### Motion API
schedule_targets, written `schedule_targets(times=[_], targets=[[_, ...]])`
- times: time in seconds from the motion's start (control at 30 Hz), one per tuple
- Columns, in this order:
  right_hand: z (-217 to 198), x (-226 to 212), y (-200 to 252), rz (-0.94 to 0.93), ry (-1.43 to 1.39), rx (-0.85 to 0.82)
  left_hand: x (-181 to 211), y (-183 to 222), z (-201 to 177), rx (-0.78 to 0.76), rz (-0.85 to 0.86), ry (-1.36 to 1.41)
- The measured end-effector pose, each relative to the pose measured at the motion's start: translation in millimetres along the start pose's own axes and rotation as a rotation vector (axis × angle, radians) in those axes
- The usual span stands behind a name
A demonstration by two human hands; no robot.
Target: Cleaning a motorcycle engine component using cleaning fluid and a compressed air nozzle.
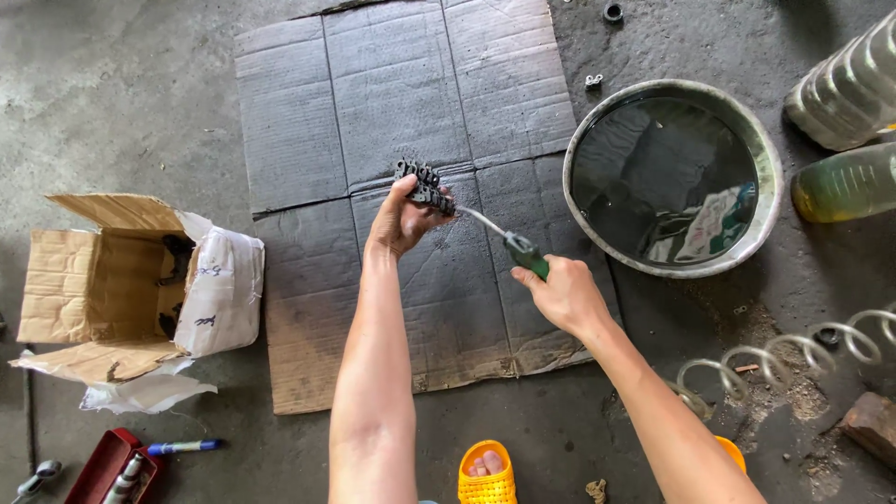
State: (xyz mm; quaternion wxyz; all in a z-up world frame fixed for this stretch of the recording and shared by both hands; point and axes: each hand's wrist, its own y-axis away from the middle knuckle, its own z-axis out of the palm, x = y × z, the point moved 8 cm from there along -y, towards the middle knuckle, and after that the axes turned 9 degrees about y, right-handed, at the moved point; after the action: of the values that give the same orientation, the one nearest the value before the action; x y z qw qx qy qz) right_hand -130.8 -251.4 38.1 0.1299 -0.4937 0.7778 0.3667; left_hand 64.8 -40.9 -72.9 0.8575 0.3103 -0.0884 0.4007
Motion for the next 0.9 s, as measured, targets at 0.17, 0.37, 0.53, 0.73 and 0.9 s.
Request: schedule_targets(times=[0.17, 0.37, 0.53, 0.73, 0.9], targets=[[2, -7, -3, -0.034, 0.001, -0.006, -1, 2, -4, -0.007, 0.005, -0.084], [-7, -25, -28, -0.028, -0.014, -0.031, -12, -5, -23, 0.029, -0.046, -0.209], [-3, -12, -31, -0.005, 0.021, -0.060, -15, -9, -15, 0.020, -0.045, -0.186], [-13, -25, 16, 0.012, 0.020, -0.073, -3, -31, -19, 0.243, 0.151, -0.210], [-17, -33, 28, 0.041, 0.070, 0.019, 16, -19, -9, 0.543, 0.456, -0.777]])
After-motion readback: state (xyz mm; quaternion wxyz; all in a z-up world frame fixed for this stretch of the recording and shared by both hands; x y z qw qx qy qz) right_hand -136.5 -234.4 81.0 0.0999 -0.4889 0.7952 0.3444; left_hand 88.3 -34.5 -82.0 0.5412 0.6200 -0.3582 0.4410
